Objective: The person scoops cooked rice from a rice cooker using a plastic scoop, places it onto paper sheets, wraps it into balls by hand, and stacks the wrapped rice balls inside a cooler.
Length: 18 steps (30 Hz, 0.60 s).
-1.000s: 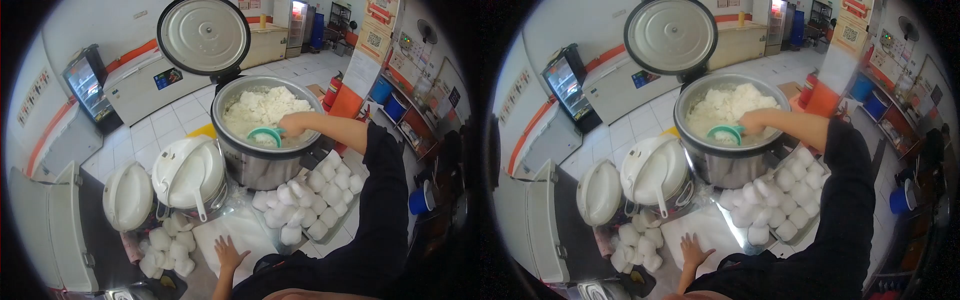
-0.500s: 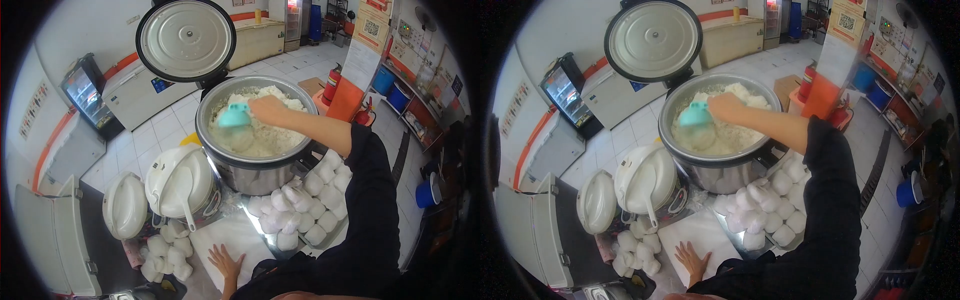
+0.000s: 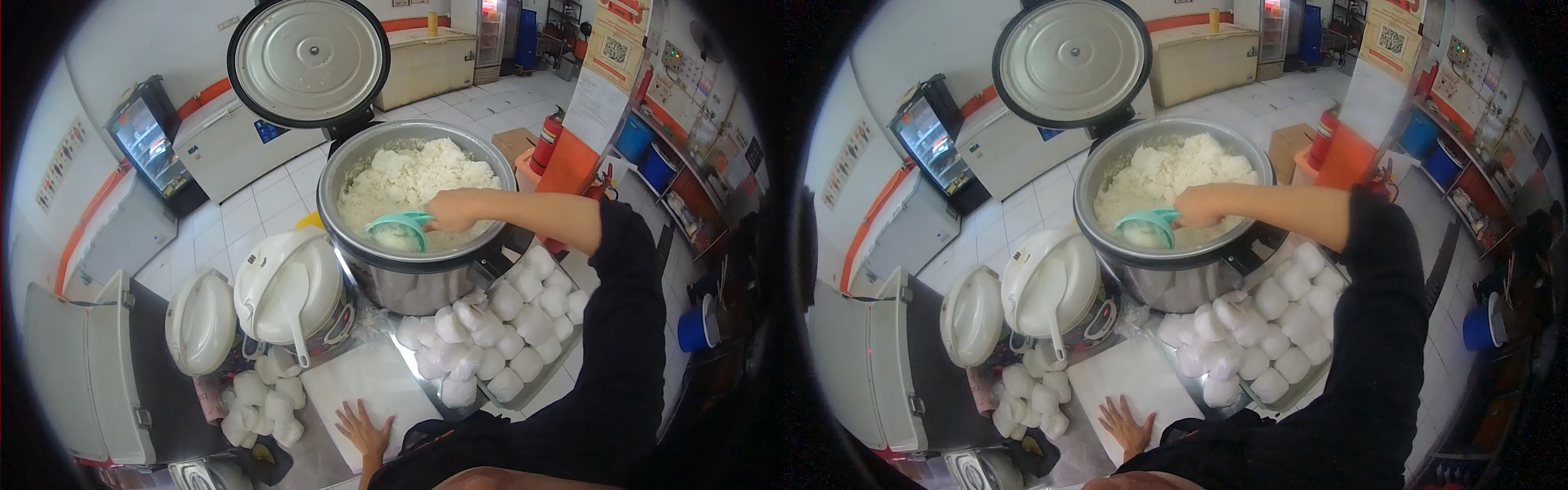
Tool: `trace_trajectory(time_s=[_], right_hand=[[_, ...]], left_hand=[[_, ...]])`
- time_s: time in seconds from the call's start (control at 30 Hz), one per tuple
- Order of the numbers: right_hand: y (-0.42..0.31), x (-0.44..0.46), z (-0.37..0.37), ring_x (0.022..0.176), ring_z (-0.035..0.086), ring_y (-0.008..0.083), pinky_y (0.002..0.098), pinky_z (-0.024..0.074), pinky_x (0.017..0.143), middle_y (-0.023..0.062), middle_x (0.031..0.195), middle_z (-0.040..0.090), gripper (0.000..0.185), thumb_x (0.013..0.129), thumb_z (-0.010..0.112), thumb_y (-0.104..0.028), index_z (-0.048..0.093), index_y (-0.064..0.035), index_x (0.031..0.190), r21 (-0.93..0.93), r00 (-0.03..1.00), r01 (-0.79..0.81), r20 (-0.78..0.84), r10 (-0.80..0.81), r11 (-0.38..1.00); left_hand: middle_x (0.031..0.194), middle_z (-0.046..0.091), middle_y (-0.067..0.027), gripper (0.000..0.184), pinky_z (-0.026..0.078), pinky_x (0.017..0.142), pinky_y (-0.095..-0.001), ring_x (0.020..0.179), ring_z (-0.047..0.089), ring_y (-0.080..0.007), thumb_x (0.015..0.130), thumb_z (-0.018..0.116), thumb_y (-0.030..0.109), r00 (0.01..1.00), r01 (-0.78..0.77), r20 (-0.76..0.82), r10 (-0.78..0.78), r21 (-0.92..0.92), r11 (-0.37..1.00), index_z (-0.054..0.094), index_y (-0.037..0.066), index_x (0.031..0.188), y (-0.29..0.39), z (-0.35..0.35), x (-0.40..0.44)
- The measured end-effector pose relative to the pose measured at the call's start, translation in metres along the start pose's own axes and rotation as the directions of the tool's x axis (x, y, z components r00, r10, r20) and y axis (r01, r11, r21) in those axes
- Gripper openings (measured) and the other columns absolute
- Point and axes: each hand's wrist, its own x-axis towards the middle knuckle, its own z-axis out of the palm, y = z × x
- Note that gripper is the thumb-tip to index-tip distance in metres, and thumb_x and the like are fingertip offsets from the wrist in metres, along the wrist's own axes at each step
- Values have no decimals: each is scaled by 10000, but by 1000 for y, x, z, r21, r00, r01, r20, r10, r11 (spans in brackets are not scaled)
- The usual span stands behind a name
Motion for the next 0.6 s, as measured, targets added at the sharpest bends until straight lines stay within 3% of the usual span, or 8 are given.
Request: trace_trajectory(time_s=[0.1, 0.2, 0.3, 0.37, 0.43, 0.5, 0.6], right_hand=[[-6, -31, -9, 806, 584, 365, 440, 450, 719, 233, 816, 605, 436, 854, 482, -410, 577, 6, 947, 75, 998, 19, -56, -15, 997], [16, -22, -8, 521, 568, 278, 392, 465, 565, 171, 612, 583, 488, 867, 450, -404, 589, 60, 815, 118, 981, 188, -77, -179, 975], [32, -28, -33, 422, 515, 231, 359, 454, 516, 128, 544, 538, 481, 869, 441, -404, 575, 54, 810, 242, 979, 33, 186, -80, 970], [40, -33, -42, 374, 478, 189, 336, 428, 446, 105, 529, 514, 466, 871, 432, -401, 570, 41, 827, 359, 974, -96, 224, 14, 928], [39, -47, -50, 358, 461, 172, 306, 385, 362, 85, 487, 462, 437, 877, 427, -371, 557, 44, 840, 510, 991, -97, 133, 34, 854], [43, -55, -54, 350, 440, 131, 258, 352, 324, 59, 492, 426, 369, 886, 423, -316, 548, 31, 905, 569, 977, 100, 97, -187, 816], [-15, -94, -58, 350, 366, 78, 222, 297, 295, 0, 489, 365, 279, 882, 418, -249, 512, 12, 846, 845, 987, -96, 150, -61, 526]], left_hand=[[1411, 160, -198, 913, 67, 1016, -600, 1301, 74, -440, 612, 679, 548, 1000, -1, -23, 0, -8, 1000, 321, 121, 1335, 1, 1, 0], [1410, 167, -196, 920, 75, 1022, -589, 1303, 84, -431, 615, 679, 541, 1000, 1, -10, -1, 1, 1000, 313, 102, 1336, 2, -2, 1], [1406, 180, -197, 920, 86, 1030, -573, 1304, 96, -421, 611, 696, 512, 999, 9, -34, -10, -38, 999, 316, 61, 1317, 1, -1, 1], [1400, 193, -204, 916, 105, 1029, -566, 1301, 114, -420, 607, 707, 495, 1000, 3, 0, -3, -77, 997, 320, 37, 1299, -1, -7, 2], [1393, 207, -211, 911, 124, 1025, -563, 1296, 132, -423, 602, 717, 482, 999, -35, -23, 32, -167, 985, 325, 23, 1284, -9, -9, 2], [1385, 220, -219, 904, 143, 1019, -563, 1289, 151, -429, 597, 726, 472, 992, -103, -100, 78, -286, 953, 332, 18, 1272, -29, -7, -1], [1394, 204, -222, 942, 142, 1016, -565, 1299, 153, -407, 601, 704, 520, 993, -118, -42, 113, -155, 981, 310, 31, 1302, -43, -19, -6]])
